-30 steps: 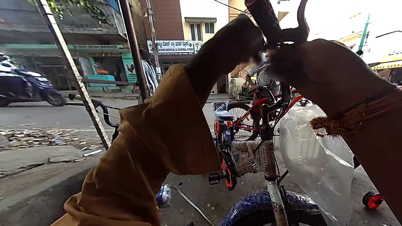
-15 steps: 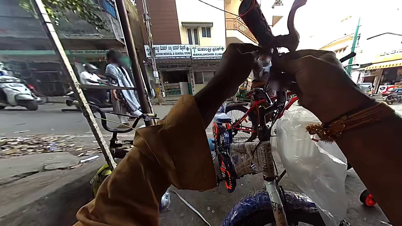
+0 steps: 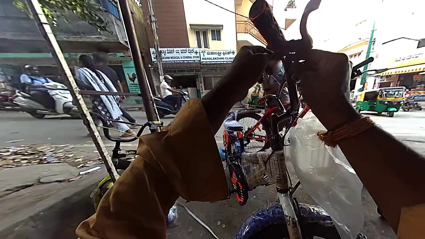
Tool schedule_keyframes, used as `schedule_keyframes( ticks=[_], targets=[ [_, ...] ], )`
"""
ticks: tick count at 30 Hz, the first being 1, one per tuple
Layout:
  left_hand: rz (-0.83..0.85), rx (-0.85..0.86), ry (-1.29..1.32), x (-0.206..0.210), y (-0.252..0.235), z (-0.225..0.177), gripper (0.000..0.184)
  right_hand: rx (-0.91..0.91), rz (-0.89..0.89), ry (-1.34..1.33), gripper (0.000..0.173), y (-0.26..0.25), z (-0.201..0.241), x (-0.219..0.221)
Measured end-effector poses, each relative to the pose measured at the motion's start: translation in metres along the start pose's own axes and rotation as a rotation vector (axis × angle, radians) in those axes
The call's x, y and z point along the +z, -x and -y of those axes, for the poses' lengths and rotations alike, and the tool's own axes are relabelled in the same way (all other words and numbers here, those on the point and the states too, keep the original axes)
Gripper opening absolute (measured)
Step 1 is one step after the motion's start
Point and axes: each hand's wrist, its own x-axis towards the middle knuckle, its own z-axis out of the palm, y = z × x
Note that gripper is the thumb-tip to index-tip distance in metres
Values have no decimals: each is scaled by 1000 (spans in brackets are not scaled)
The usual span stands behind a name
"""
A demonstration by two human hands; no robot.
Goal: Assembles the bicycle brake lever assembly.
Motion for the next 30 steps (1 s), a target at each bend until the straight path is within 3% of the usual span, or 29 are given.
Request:
schedule_keyframes(
  ticks=[9, 14, 30],
  targets=[
    [-14, -11, 12, 1, -3, 2, 21, -151, -127, 195, 26, 7, -5, 6],
    [-16, -15, 41, 2, -3, 3, 21, -128, -186, 310, 28, 9, -1, 13],
    [-19, -6, 5, 0, 0, 3, 23, -192, -179, 147, 28, 7, -8, 17]
  ],
)
